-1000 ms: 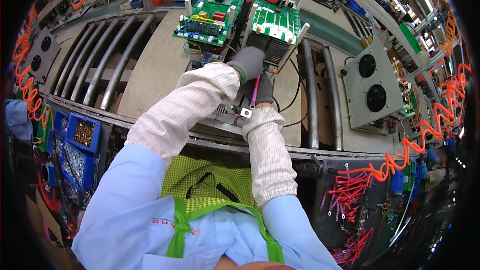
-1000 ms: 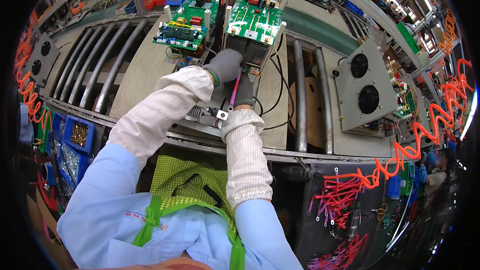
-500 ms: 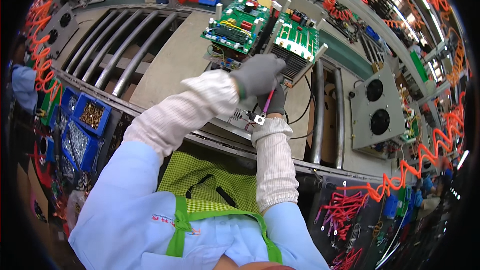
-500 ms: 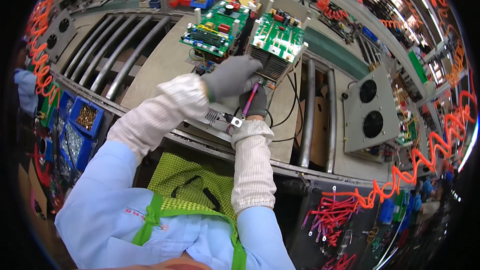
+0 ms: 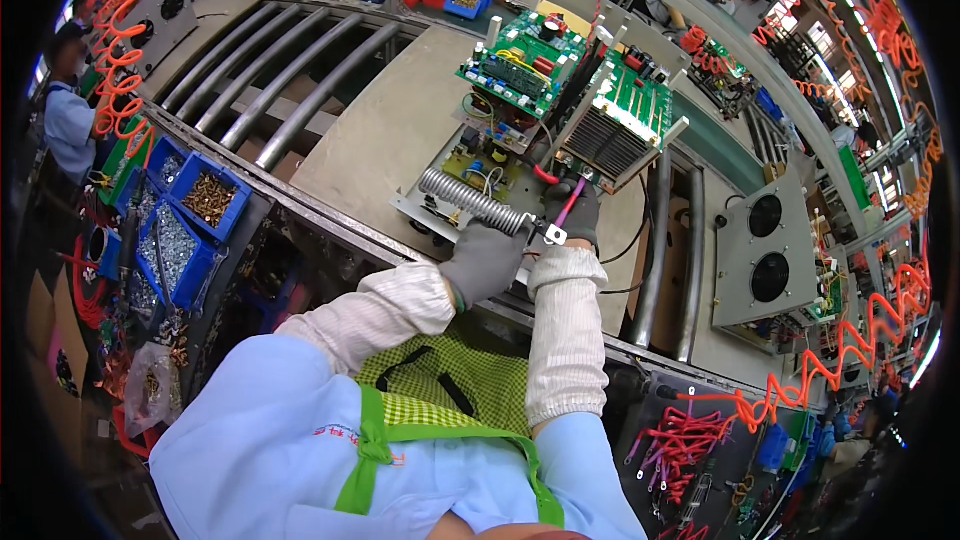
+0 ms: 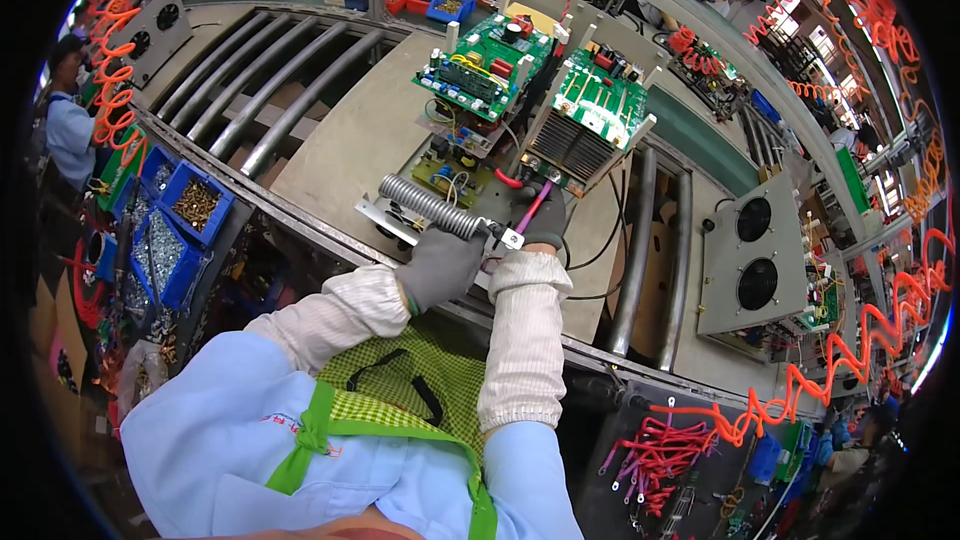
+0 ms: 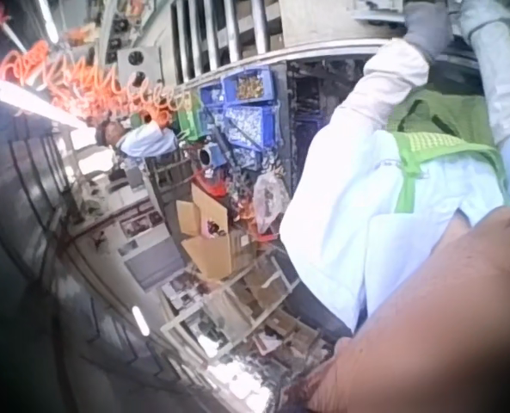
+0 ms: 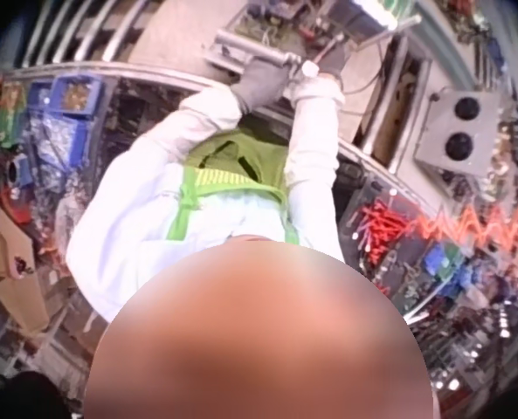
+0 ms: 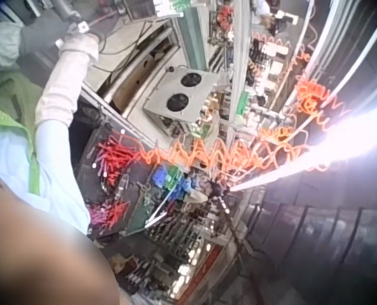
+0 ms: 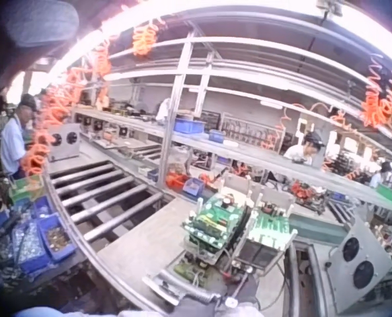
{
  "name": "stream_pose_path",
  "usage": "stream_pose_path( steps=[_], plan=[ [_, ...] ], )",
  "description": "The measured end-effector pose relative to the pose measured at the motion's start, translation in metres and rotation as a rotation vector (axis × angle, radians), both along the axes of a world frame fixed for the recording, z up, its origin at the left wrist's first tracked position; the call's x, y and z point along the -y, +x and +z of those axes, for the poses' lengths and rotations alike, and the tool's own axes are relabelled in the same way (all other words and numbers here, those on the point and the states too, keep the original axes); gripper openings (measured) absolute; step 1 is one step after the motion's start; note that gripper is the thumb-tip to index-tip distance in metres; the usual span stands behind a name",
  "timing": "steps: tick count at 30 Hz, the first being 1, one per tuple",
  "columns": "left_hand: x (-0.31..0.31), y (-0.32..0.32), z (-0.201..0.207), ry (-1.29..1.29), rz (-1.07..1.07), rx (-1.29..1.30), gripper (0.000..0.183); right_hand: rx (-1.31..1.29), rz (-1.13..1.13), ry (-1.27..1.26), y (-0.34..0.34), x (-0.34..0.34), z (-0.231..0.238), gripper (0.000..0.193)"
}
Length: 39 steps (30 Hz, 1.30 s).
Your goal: The person assembles an electronic device by connecting wires to a circuit board and using a soldering iron to secure connections. They handle various colored wires, a circuit board, and a soldering iron while working at a factory assembly station.
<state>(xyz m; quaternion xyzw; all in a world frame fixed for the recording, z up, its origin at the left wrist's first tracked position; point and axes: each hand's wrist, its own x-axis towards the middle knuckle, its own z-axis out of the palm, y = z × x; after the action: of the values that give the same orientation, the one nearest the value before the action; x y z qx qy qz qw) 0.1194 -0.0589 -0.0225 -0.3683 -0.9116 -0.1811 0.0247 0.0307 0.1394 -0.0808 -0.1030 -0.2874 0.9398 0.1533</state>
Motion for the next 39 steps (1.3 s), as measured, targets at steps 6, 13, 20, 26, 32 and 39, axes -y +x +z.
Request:
stream_pose_path(
  steps=[6, 13, 20, 26, 32, 39],
  plan=[
    [-0.058, -0.061, -0.110, 0.367, 0.265, 0.397, 0.041, 0.065, 0.046, -0.264, -0.008, 0.001, -0.011, 0.010],
    [-0.092, -0.073, -0.033, 0.794, 0.376, 0.422, 0.033, 0.100, -0.051, 0.613, -0.005, -0.026, -0.034, 0.019],
    [-0.095, -0.063, -0.011, 0.674, 0.351, 0.382, 0.026, 0.103, -0.046, 0.607, -0.005, -0.024, -0.031, 0.021],
    [-0.087, -0.088, -0.015, 1.153, 0.171, 1.316, 0.034, 0.126, 0.103, 0.009, 0.000, -0.020, -0.019, 0.022],
    [-0.087, -0.090, -0.008, 1.244, 0.145, 1.341, 0.020, 0.245, -0.116, -0.065, 0.015, 0.011, 0.025, 0.019],
    [-0.095, -0.089, -0.016, 1.281, 0.154, 1.445, 0.020, 0.344, -0.263, 0.134, 0.021, 0.017, 0.035, 0.016]
  ],
)
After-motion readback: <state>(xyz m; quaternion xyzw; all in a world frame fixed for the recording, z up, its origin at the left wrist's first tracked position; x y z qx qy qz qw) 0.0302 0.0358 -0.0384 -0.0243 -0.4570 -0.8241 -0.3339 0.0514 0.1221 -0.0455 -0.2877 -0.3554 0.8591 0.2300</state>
